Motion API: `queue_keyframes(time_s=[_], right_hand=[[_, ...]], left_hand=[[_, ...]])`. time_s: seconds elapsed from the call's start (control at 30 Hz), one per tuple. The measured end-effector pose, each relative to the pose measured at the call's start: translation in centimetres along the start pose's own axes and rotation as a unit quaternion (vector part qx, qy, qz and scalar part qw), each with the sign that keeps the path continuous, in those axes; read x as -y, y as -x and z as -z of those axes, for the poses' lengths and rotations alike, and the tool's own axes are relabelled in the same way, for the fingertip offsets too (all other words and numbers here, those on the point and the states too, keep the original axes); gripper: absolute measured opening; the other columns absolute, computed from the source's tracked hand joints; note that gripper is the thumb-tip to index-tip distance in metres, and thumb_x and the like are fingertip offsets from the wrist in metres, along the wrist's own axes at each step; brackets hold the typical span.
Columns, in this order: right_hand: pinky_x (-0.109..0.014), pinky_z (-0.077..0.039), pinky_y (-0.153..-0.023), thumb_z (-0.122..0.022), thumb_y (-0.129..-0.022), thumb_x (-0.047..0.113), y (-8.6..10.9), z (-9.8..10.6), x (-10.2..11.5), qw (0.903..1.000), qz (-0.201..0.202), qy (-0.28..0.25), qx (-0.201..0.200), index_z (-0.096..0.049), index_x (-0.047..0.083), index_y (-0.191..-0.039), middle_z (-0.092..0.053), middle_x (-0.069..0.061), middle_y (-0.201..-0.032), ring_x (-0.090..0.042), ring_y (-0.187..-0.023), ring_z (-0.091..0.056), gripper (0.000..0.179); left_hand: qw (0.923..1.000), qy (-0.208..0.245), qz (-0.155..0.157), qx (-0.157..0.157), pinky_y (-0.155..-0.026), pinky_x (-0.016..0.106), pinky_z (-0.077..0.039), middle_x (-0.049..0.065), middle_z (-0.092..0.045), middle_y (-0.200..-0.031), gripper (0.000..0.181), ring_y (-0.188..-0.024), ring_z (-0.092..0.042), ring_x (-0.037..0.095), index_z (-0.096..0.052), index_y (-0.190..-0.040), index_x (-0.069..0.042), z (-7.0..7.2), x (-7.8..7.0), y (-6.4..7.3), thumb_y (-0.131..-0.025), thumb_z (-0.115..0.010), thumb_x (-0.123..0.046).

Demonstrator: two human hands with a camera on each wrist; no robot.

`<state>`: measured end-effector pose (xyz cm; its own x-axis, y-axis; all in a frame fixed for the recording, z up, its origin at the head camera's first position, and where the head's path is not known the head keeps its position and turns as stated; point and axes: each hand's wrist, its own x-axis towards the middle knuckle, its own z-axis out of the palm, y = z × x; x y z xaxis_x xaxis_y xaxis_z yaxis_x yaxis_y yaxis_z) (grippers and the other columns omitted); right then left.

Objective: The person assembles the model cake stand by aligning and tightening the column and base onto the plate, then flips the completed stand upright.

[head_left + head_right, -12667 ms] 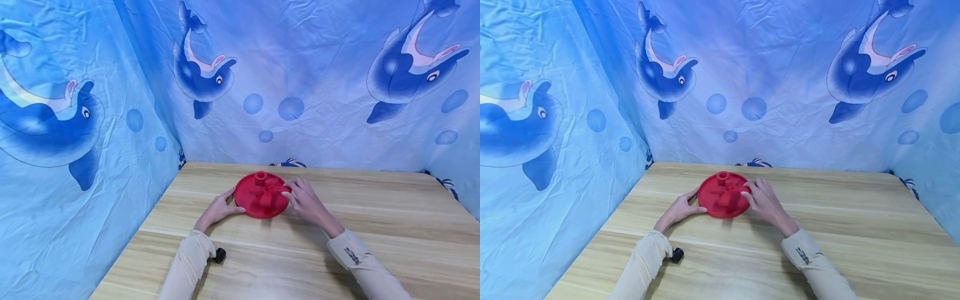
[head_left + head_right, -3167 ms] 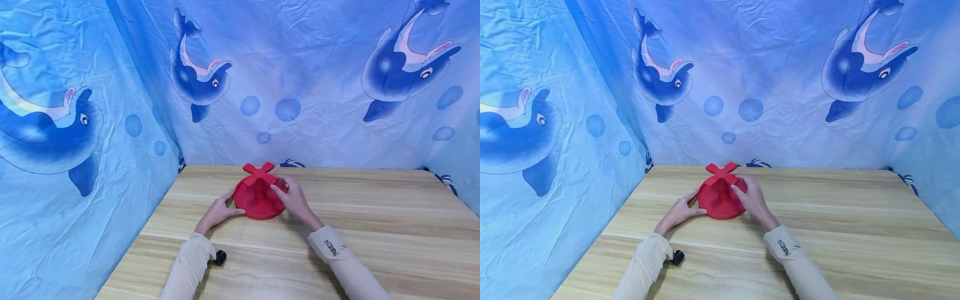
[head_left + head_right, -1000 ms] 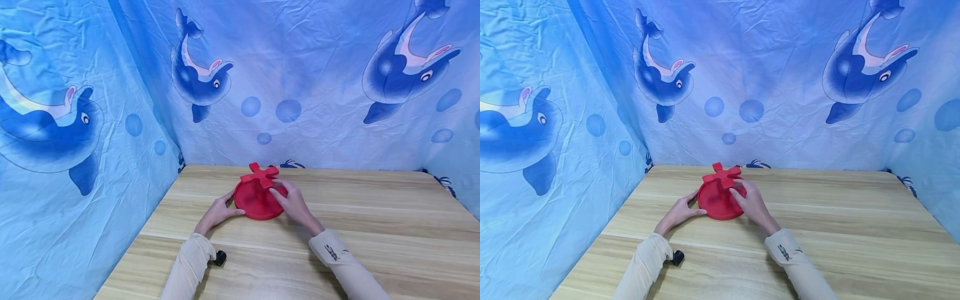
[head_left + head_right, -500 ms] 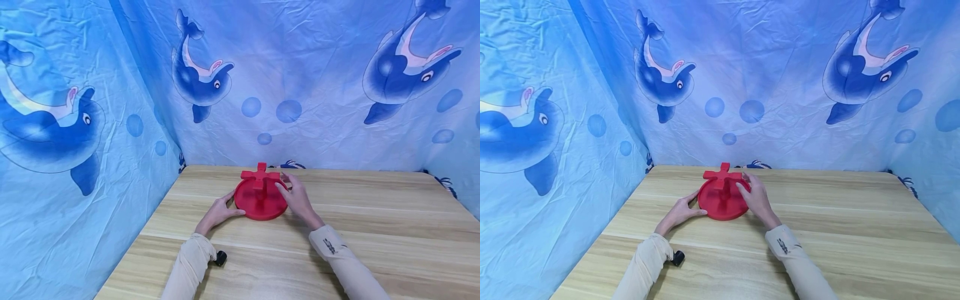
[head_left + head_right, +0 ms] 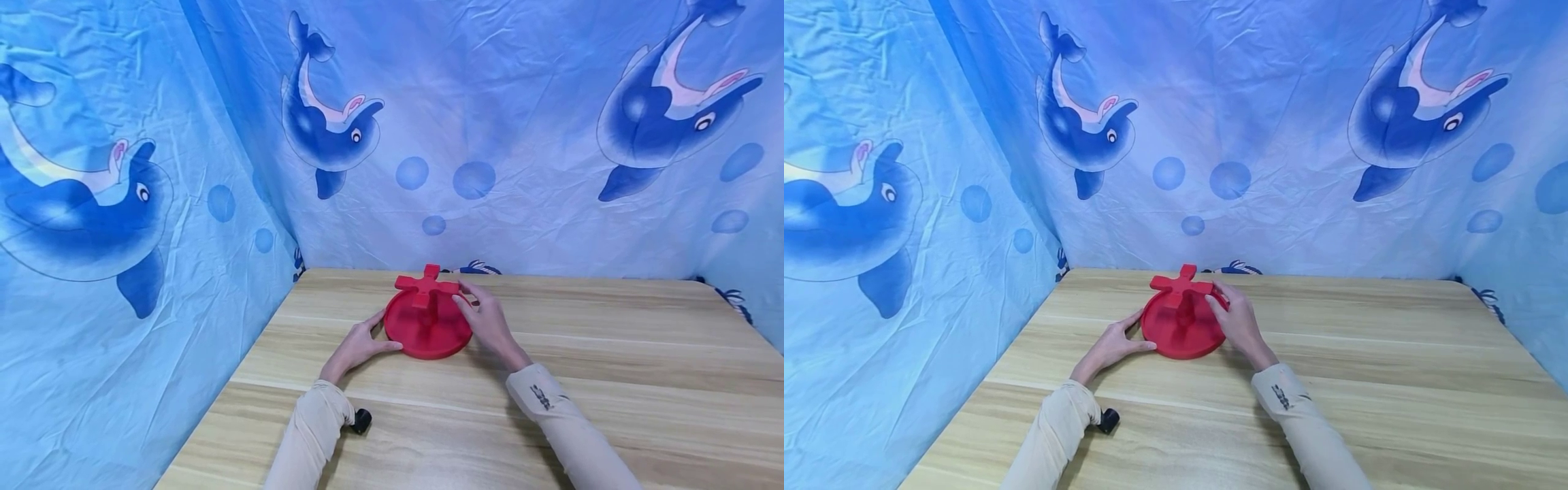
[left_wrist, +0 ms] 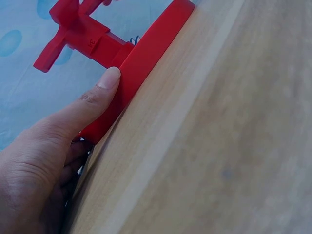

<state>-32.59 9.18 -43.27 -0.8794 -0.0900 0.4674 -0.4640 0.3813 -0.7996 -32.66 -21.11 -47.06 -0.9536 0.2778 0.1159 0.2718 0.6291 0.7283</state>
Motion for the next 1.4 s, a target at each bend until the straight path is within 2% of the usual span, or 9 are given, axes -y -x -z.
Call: queue_keyframes(time_s=[0.37,0.6,0.7,0.8,0.93,1.03,1.23,1.4], right_hand=[[-0.051,-0.057,-0.091,-0.071,-0.099,0.009,0.0,0.0,0.1,0.9998,0.013,0.009,-0.008,-0.060,0.001,-0.143,-0.066,-0.019,-0.131,-0.034,-0.118,-0.061,0.046],[-0.049,-0.057,-0.090,-0.073,-0.098,0.012,0.3,0.1,0.4,0.9999,0.014,0.007,-0.006,-0.062,0.005,-0.142,-0.066,-0.015,-0.129,-0.032,-0.116,-0.060,0.046],[-0.047,-0.057,-0.087,-0.076,-0.096,0.012,0.5,0.1,0.5,0.9997,0.021,0.008,-0.008,-0.065,0.005,-0.139,-0.067,-0.014,-0.126,-0.031,-0.113,-0.061,0.044],[-0.038,-0.058,-0.083,-0.077,-0.095,0.011,1.0,-0.1,0.7,0.9992,0.038,0.007,-0.011,-0.068,0.003,-0.133,-0.069,-0.013,-0.120,-0.029,-0.105,-0.063,0.040],[-0.032,-0.060,-0.080,-0.077,-0.094,0.009,1.6,-0.2,1.2,0.9986,0.052,0.002,-0.003,-0.068,0.002,-0.132,-0.070,-0.012,-0.121,-0.028,-0.106,-0.064,0.039],[-0.035,-0.060,-0.082,-0.077,-0.095,0.009,1.8,-0.1,1.2,0.9988,0.048,0.005,-0.010,-0.066,0.001,-0.132,-0.068,-0.013,-0.124,-0.029,-0.110,-0.064,0.040],[-0.044,-0.056,-0.084,-0.075,-0.096,0.012,1.3,0.1,1.0,0.9984,0.021,0.012,-0.051,-0.062,-0.001,-0.134,-0.067,-0.018,-0.122,-0.032,-0.107,-0.062,0.042],[-0.052,-0.057,-0.090,-0.075,-0.097,0.014,0.7,0.0,0.7,0.9993,-0.002,0.011,-0.037,-0.054,0.000,-0.146,-0.062,-0.020,-0.132,-0.036,-0.117,-0.060,0.055]], left_hand=[[1.0000,-0.005,0.002,-0.003,-0.115,0.053,-0.038,0.019,-0.042,-0.159,0.100,-0.147,-0.038,0.036,-0.040,-0.160,-0.009,0.0,0.0,0.0,-0.081,-0.088,-0.047],[1.0000,0.002,0.001,0.000,-0.115,0.053,-0.038,0.018,-0.043,-0.159,0.099,-0.147,-0.038,0.036,-0.039,-0.160,-0.010,0.0,0.0,-0.1,-0.082,-0.087,-0.047],[1.0000,0.004,0.001,0.001,-0.114,0.054,-0.039,0.018,-0.043,-0.159,0.099,-0.146,-0.038,0.036,-0.039,-0.161,-0.010,0.1,0.1,-0.1,-0.082,-0.087,-0.048],[1.0000,0.006,0.001,0.002,-0.114,0.054,-0.039,0.018,-0.043,-0.158,0.099,-0.146,-0.038,0.036,-0.039,-0.160,-0.011,0.1,0.1,0.0,-0.082,-0.087,-0.048],[1.0000,0.006,0.001,0.002,-0.115,0.053,-0.038,0.018,-0.043,-0.159,0.099,-0.147,-0.038,0.035,-0.039,-0.161,-0.011,0.1,0.1,0.0,-0.082,-0.087,-0.047],[1.0000,0.006,0.001,0.001,-0.115,0.053,-0.038,0.018,-0.043,-0.158,0.099,-0.147,-0.038,0.036,-0.039,-0.161,-0.011,0.1,0.0,0.0,-0.082,-0.087,-0.047],[1.0000,0.005,0.003,0.001,-0.114,0.055,-0.038,0.018,-0.045,-0.158,0.099,-0.145,-0.040,0.037,-0.039,-0.161,-0.011,0.1,-0.1,0.1,-0.082,-0.087,-0.048],[1.0000,0.004,0.003,0.000,-0.114,0.055,-0.038,0.018,-0.044,-0.158,0.099,-0.145,-0.040,0.037,-0.039,-0.160,-0.010,0.0,-0.1,0.1,-0.083,-0.087,-0.047]])
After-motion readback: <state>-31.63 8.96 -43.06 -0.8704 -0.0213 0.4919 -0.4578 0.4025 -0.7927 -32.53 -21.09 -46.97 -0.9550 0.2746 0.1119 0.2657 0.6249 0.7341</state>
